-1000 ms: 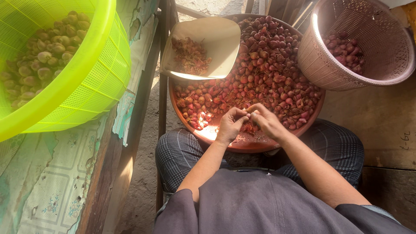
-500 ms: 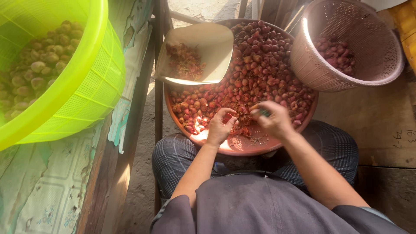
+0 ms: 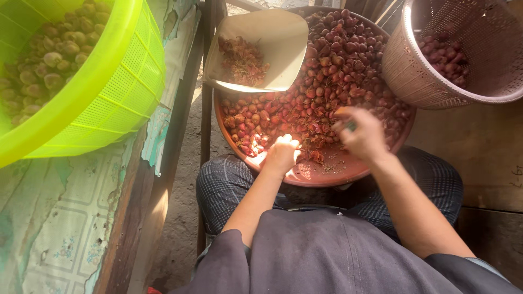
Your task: The person sits with a large basin of unpeeled shallots between their legs and peels the outer skins off the shallots one at a time by hand, using a small green peeler. Peeled shallots are placed into a green basket on the left and discarded peels collect on a paper sheet beside the basin.
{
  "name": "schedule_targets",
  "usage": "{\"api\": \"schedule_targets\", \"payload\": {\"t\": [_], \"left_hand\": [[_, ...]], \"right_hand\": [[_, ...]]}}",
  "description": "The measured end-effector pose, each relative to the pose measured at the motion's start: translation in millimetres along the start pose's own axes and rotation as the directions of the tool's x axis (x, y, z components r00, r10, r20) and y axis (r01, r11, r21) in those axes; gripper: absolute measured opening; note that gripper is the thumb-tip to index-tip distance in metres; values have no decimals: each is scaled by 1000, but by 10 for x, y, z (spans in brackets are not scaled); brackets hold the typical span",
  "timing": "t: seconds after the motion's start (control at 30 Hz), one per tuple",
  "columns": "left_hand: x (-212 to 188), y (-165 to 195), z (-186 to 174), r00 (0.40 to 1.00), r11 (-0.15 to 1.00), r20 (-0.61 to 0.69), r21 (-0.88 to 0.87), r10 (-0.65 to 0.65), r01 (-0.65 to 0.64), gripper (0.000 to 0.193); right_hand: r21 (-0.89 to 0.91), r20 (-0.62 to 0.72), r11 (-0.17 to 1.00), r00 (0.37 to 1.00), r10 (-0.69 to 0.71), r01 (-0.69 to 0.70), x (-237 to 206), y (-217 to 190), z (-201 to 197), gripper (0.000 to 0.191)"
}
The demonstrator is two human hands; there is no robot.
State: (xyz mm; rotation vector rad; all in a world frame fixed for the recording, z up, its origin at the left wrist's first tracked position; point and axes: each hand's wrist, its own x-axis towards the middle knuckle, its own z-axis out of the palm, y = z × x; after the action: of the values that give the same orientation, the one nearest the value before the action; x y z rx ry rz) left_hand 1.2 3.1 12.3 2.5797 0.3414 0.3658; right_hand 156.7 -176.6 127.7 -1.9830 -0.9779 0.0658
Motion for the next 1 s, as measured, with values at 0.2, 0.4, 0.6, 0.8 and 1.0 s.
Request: {"api": "schedule_targets", "payload": {"t": [0.2,0.4,0.6,0.8,1.0], "left_hand": [[42,-4,66,992,952,11,-278,-130,128,24],[134,65,145,886,286,330,-859,-325,425,20],[125,202,195,896,-182,359,-930,-263,320,16],[131,216,198,906,-155,290,-955,-308,253,23],[118,131,189,905,-108,164,-985,-393,132,19]], "right_hand": [[109,334,986,939,82,-125,-227,180,534,27],[228,416,899,872,256,-373,-301,96,676,25],[495,386,705,855,346,-508,-281,354,654,13],[618,303,583,844,443,-528,-281,324,707,25],[349,378,839,882,282,-418,-310,155,499,45]]}}
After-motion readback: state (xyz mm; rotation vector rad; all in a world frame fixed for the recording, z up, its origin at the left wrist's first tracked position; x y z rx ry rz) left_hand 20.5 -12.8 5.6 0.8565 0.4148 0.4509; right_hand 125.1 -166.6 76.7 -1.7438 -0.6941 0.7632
